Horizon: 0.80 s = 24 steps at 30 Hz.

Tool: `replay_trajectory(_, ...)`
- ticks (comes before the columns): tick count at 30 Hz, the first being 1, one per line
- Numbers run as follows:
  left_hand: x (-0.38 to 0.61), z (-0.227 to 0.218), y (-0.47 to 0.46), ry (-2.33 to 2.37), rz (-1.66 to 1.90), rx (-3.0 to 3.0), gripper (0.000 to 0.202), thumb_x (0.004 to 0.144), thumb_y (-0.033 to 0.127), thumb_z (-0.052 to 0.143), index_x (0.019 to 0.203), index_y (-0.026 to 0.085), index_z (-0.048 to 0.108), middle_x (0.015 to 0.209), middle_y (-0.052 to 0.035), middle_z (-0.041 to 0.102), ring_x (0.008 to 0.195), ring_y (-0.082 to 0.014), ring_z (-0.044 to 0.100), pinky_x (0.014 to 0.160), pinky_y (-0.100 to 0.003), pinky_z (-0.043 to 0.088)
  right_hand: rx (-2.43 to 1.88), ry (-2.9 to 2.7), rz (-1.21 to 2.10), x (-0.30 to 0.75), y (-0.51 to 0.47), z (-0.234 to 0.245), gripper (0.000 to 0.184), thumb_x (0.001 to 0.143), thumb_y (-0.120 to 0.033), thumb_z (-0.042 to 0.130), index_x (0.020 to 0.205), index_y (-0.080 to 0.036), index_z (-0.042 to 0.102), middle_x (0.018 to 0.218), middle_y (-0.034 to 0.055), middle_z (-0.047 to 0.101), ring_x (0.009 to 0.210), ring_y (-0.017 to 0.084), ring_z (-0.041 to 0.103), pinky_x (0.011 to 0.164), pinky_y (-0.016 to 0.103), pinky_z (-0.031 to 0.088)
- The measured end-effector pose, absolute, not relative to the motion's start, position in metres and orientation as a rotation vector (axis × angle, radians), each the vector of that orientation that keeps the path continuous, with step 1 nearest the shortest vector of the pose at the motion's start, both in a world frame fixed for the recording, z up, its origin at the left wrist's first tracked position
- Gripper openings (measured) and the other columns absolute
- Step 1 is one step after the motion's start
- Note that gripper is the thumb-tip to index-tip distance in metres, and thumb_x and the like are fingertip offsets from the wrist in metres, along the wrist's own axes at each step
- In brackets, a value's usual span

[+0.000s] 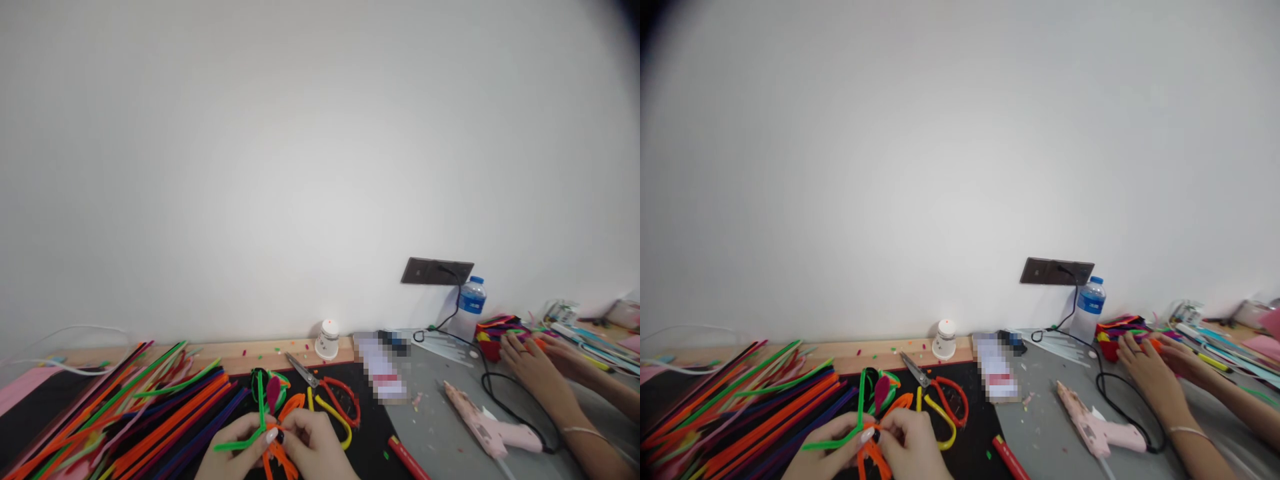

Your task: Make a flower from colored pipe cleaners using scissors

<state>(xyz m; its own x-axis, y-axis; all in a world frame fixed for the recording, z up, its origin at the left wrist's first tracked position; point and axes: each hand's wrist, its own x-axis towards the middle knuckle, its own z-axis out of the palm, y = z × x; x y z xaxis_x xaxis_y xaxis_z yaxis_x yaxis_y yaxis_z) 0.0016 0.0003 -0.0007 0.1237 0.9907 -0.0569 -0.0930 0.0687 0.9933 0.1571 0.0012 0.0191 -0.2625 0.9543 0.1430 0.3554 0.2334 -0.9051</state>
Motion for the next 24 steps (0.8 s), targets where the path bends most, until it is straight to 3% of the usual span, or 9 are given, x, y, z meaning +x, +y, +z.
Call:
replay_trajectory(8, 0.001, 0.022, -0.005, 1.106, 1.063, 1.402, 0.025, 0.068, 0.042, 0.062, 0.073, 0.017, 0.065, 0.07, -0.0012, 0.063, 0.063, -0.0165, 0.056, 0.049, -0.019, 0.044, -1.191, -1.691, 1.028, 0.158, -0.001, 0.022, 0.015, 0.076, -0.018, 0.049, 0.062, -0.013, 0.055, 0.055, -0.0038, 0.043, 0.052, 0.008, 0.039, 0.049, 0.017, 0.032)
replay_trajectory(15, 0.002, 0.014, -0.002, 0.935, 1.083, 1.161, 0.028, 0.062, 0.037, 0.07, 0.082, 0.019, 0.066, 0.075, -0.0018, 0.067, 0.075, -0.0201, 0.06, 0.067, -0.026, 0.049, -1.265, -1.649, 1.183, 0.155, -0.001, 0.015, 0.014, 0.078, -0.022, 0.044, 0.068, -0.015, 0.053, 0.046, -0.0043, 0.045, 0.035, 0.008, 0.043, 0.034, 0.016, 0.031)
replay_trajectory(24, 0.002, 0.006, -0.001, 0.97, 1.06, 1.024, 0.036, 0.056, 0.039, 0.074, 0.083, 0.017, 0.065, 0.078, -0.0032, 0.071, 0.075, -0.0208, 0.063, 0.066, -0.027, 0.051, -1.294, -1.801, 0.844, 0.159, -0.003, 0.022, 0.02, 0.077, -0.018, 0.045, 0.059, -0.016, 0.052, 0.053, -0.0026, 0.046, 0.05, 0.009, 0.043, 0.048, 0.018, 0.031)
